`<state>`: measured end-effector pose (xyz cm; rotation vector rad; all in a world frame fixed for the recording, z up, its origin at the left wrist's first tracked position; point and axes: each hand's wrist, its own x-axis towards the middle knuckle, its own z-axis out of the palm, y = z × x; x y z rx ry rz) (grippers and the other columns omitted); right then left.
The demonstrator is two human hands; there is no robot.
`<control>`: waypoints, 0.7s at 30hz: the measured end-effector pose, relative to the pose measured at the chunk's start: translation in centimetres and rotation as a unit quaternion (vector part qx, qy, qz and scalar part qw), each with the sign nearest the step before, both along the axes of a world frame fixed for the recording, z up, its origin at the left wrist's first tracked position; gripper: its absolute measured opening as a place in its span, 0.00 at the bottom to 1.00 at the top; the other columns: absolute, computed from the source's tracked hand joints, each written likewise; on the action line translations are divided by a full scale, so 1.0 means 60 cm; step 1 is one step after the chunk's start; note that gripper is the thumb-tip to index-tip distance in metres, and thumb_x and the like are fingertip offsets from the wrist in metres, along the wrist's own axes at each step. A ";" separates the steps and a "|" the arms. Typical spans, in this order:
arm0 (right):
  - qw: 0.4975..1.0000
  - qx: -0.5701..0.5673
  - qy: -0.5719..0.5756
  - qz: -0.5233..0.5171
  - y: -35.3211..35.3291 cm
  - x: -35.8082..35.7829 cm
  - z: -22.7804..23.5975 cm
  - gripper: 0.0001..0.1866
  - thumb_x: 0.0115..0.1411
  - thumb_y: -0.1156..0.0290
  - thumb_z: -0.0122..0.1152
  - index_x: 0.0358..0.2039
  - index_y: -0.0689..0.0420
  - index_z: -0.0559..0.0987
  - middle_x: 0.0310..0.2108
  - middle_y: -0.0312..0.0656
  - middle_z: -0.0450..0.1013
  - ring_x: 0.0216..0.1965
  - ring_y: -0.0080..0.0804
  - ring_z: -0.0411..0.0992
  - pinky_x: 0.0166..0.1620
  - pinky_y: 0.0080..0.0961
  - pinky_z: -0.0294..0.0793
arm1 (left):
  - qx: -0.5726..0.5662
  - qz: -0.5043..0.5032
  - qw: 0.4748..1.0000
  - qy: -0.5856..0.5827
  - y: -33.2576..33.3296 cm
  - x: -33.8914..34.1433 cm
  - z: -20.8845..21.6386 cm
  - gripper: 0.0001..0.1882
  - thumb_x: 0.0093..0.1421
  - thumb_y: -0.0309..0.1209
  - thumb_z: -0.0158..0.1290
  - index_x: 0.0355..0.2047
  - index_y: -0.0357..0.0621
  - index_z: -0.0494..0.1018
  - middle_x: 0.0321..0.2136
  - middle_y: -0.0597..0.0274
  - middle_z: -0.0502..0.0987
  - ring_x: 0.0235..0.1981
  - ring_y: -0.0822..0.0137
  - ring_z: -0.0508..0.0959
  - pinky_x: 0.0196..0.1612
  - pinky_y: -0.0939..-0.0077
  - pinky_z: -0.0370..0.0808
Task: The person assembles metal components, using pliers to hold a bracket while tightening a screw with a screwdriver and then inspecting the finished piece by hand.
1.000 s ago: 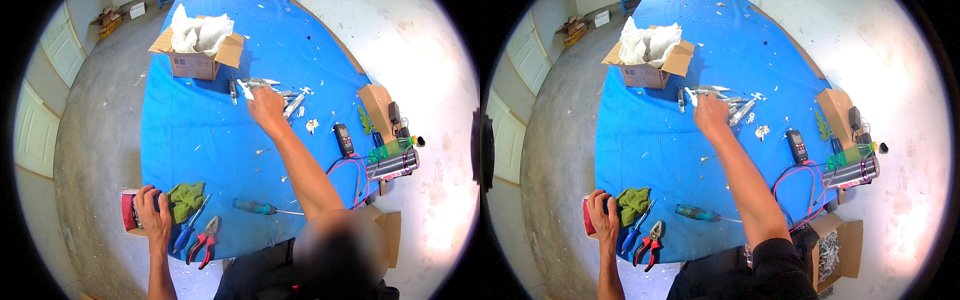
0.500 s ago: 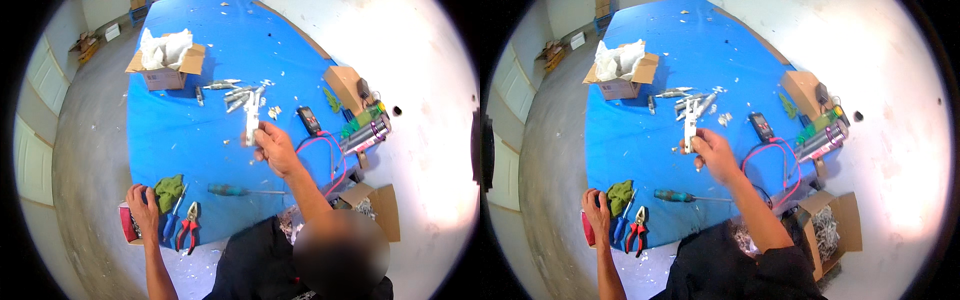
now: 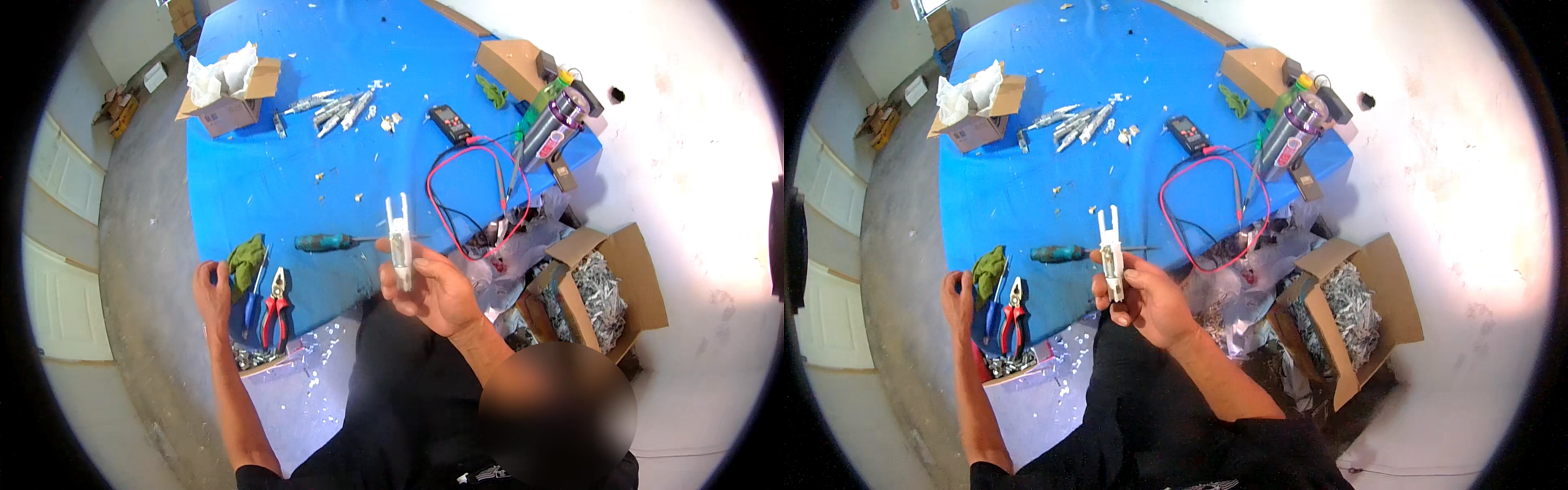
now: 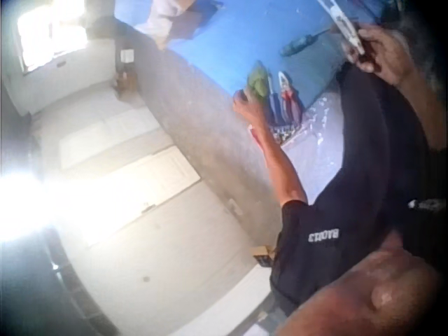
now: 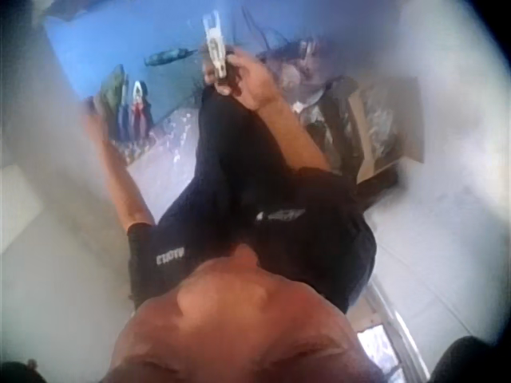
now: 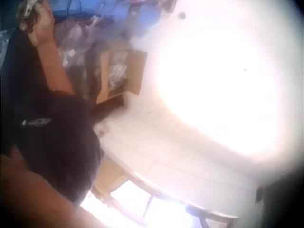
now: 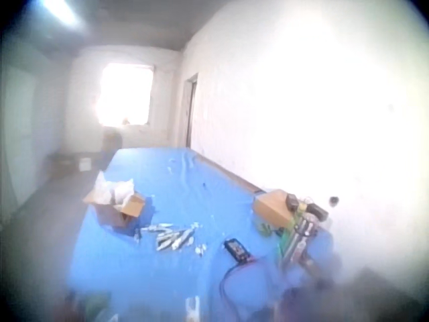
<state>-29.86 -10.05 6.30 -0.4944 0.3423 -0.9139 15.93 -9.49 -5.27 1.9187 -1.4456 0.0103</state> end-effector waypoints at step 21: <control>0.969 -0.076 0.145 0.184 0.139 -0.017 -0.086 0.23 0.77 0.56 0.49 0.59 0.63 0.74 0.28 0.30 0.67 0.25 0.16 0.62 0.27 0.16 0.62 | 0.137 -0.215 0.819 0.515 0.198 -0.411 0.143 0.07 0.68 0.28 0.61 0.36 0.36 0.80 0.28 0.65 0.80 0.29 0.76 0.78 0.34 0.80 0.74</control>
